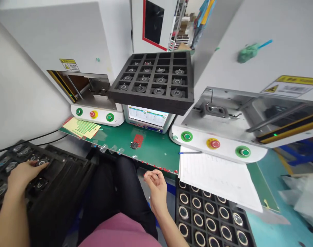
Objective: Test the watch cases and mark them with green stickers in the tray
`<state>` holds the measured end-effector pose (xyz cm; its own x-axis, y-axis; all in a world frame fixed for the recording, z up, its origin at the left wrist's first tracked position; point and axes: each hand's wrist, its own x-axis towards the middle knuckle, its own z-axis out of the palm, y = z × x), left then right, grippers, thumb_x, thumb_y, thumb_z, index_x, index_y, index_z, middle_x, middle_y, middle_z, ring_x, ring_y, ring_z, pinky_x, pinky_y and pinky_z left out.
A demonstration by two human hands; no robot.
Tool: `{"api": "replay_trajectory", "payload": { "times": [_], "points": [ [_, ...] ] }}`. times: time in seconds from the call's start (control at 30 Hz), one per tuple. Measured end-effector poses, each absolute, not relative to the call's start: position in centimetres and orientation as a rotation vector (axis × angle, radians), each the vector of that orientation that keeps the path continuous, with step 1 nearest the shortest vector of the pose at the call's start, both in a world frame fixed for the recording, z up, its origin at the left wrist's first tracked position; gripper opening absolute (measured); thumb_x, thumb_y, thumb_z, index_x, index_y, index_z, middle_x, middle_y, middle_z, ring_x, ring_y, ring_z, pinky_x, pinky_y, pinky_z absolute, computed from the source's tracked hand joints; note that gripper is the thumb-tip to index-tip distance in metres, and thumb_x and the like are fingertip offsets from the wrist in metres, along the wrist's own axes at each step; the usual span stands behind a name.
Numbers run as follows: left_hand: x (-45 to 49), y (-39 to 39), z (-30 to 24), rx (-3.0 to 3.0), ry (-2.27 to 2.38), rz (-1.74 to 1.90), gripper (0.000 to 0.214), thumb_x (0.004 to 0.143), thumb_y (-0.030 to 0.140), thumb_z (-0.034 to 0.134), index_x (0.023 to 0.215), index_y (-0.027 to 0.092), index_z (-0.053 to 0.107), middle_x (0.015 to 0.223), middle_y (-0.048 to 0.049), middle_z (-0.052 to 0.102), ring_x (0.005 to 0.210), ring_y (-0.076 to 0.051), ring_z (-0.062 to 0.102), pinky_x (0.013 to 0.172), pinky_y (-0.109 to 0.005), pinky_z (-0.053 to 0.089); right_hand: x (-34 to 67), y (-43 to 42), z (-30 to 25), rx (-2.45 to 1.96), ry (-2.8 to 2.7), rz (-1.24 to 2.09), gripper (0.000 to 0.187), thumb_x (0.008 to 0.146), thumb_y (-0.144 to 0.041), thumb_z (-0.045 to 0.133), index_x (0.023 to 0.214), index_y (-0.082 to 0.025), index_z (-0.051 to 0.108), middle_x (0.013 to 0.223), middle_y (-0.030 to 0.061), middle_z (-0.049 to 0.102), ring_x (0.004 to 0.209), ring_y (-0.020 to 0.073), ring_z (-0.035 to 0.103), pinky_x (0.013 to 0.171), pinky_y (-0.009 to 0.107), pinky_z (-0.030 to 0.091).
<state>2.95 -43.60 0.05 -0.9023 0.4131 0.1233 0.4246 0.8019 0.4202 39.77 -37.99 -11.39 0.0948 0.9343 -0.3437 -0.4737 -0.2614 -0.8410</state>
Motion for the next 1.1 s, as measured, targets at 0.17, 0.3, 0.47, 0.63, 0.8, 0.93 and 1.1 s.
{"api": "replay_trajectory", "payload": {
  "times": [0.17,0.3,0.47,0.63,0.8,0.93,1.1],
  "points": [
    [2.0,-43.0,0.8,-0.677,-3.025,-0.899,0.028,0.063,0.022,0.075,0.052,0.017,0.050,0.043,0.0044,0.045,0.068,-0.022,0.059,0.071,-0.030,0.044,40.4,-38.5,-11.8,-1.170,-0.530,1.520,0.047,0.054,-0.033,0.086,0.082,-0.020,0.051,0.070,-0.0024,0.067,0.060,0.0099,0.060,0.059,0.023,0.048],
    [3.3,-42.7,0.1,-0.788,-2.949,-1.297,0.020,0.074,0.032,0.065,0.068,0.017,0.054,0.049,0.0034,0.050,0.055,-0.017,0.055,0.059,-0.027,0.045,40.0,-38.8,-11.9,-1.189,-0.551,1.535,0.048,0.053,-0.034,0.087,0.081,-0.020,0.051,0.070,-0.0032,0.067,0.060,0.0092,0.060,0.059,0.021,0.048],
    [11.8,-42.9,-0.7,-1.266,-2.716,-1.909,0.037,0.081,0.052,0.058,0.091,0.017,0.054,0.090,-0.0080,0.072,0.064,-0.015,0.066,0.064,-0.029,0.056,38.3,-39.1,-9.8,-1.072,-0.796,1.531,0.037,0.064,-0.030,0.083,0.084,-0.021,0.052,0.072,-0.0024,0.068,0.069,0.0116,0.065,0.066,0.024,0.052],
    [18.4,-43.4,0.4,-1.852,-2.071,-2.647,0.012,0.091,0.027,0.059,0.088,0.017,0.053,0.099,-0.0089,0.076,0.067,-0.014,0.072,0.061,-0.024,0.059,36.5,-39.3,-5.6,-0.811,-1.085,1.403,0.036,0.077,-0.018,0.073,0.105,-0.026,0.052,0.090,0.0009,0.073,0.083,0.0143,0.069,0.081,0.031,0.054],
    [20.7,-43.5,0.6,-2.078,-2.013,-2.553,0.020,0.091,0.019,0.057,0.109,0.018,0.066,0.106,-0.0090,0.075,0.064,-0.012,0.071,0.060,-0.022,0.058,35.2,-39.3,-2.2,-0.621,-1.200,1.290,0.046,0.079,-0.007,0.068,0.115,-0.029,0.049,0.101,0.0009,0.071,0.100,0.0143,0.068,0.094,0.032,0.052],
    [21.6,-44.1,0.4,-2.224,-2.088,-2.564,0.023,0.092,0.024,0.057,0.107,0.014,0.071,0.080,-0.0077,0.076,0.057,-0.013,0.067,0.058,-0.023,0.056,34.7,-39.0,-0.9,-0.461,-1.153,1.423,0.051,0.083,-0.005,0.064,0.120,-0.033,0.044,0.106,0.0003,0.068,0.097,0.0159,0.071,0.086,0.033,0.058],
    [21.5,-44.6,-0.1,-2.482,-1.949,-3.016,0.040,0.095,0.043,0.049,0.106,0.011,0.069,0.080,-0.0115,0.074,0.072,-0.019,0.071,0.069,-0.027,0.058,35.6,-37.7,-0.3,-0.341,-1.138,1.633,0.057,0.080,-0.006,0.069,0.121,-0.036,0.044,0.104,-0.0025,0.065,0.084,0.0139,0.073,0.077,0.029,0.061]
  ]
}}
